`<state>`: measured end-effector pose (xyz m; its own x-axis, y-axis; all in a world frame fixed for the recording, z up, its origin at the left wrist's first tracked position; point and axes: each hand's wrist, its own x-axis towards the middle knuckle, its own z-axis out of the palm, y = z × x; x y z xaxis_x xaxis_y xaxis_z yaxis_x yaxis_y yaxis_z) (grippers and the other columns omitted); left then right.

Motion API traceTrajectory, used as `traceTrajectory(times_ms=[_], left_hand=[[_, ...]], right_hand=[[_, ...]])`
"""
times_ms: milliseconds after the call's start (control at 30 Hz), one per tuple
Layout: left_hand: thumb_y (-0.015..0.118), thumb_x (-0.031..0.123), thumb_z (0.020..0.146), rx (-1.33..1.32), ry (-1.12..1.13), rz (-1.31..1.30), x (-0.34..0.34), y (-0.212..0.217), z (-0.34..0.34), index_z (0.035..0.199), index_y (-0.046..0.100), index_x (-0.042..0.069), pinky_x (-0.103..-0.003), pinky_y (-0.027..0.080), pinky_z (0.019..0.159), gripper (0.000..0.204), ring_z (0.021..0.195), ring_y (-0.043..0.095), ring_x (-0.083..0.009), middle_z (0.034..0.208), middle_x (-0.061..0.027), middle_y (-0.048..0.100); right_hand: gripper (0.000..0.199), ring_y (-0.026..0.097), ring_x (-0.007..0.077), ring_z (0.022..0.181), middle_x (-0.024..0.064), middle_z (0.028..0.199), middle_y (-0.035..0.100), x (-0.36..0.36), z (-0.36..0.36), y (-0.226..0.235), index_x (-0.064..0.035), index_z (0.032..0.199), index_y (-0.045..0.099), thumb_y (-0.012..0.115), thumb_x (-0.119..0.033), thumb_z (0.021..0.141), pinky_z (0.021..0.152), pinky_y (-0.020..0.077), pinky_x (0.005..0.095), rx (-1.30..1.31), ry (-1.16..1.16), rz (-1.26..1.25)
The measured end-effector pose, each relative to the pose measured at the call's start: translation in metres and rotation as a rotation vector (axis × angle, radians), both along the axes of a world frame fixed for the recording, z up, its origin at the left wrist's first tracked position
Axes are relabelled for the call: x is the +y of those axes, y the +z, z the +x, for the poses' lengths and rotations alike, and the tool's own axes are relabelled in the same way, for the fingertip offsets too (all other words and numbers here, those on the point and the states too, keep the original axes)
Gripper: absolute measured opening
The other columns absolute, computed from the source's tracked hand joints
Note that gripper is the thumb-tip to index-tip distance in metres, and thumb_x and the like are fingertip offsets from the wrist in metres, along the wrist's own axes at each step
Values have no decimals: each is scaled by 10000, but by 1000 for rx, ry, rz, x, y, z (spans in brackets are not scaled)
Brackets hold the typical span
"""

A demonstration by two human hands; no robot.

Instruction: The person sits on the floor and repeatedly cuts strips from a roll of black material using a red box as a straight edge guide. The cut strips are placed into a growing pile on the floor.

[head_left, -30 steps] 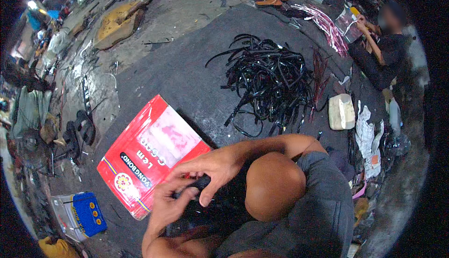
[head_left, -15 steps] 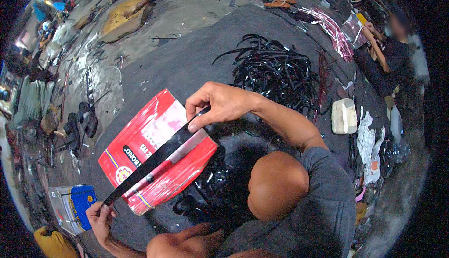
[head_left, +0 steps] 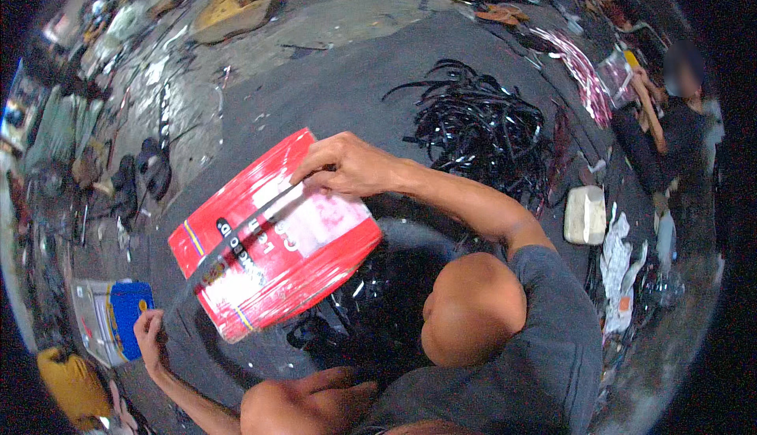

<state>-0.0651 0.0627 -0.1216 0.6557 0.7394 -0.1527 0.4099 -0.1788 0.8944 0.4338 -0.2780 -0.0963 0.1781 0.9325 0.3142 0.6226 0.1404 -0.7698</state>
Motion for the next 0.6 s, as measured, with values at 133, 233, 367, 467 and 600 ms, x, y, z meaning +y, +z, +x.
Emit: traceTrajectory(times_ms=[133,233,367,467,600], left_hand=[[785,95,758,723,80,634,-11,15,34,1128,681,78,-370,458,916,385,957,603,-288,1048,-115,662],[763,92,789,269,206,1095,-74,31,147,1222,656,60,-427,438,1032,448,1234,540,-343,1295,-171,592],[738,74,815,-220,-110,449,-166,27,269,1219,658,54,-337,554,800,412,984,675,-220,1139,-113,672],[756,75,797,-282,-289,466,-196,-8,322,1214,649,46,-304,541,696,432,796,643,-172,1073,-118,671],[759,73,802,-379,-329,393,-212,-27,338,1091,671,32,-327,538,668,305,749,651,-187,948,-101,670]], right_hand=[[215,668,322,954,134,995,682,8,-10,-7,-64,1028,747,693,-101,824,857,538,426,-200,12,12],[206,655,318,968,135,1017,650,5,-14,-17,-34,1001,744,694,-96,812,865,536,416,-227,-26,21],[189,645,323,971,149,1032,630,3,-21,-10,-6,969,736,676,-58,798,867,535,403,-233,-51,-6],[153,640,338,954,159,1013,627,-3,-25,-10,12,930,719,656,-30,797,858,538,409,-234,-76,6],[230,659,372,935,187,998,639,-14,-28,-13,8,1062,649,655,-27,835,828,549,436,-213,-184,-7]])
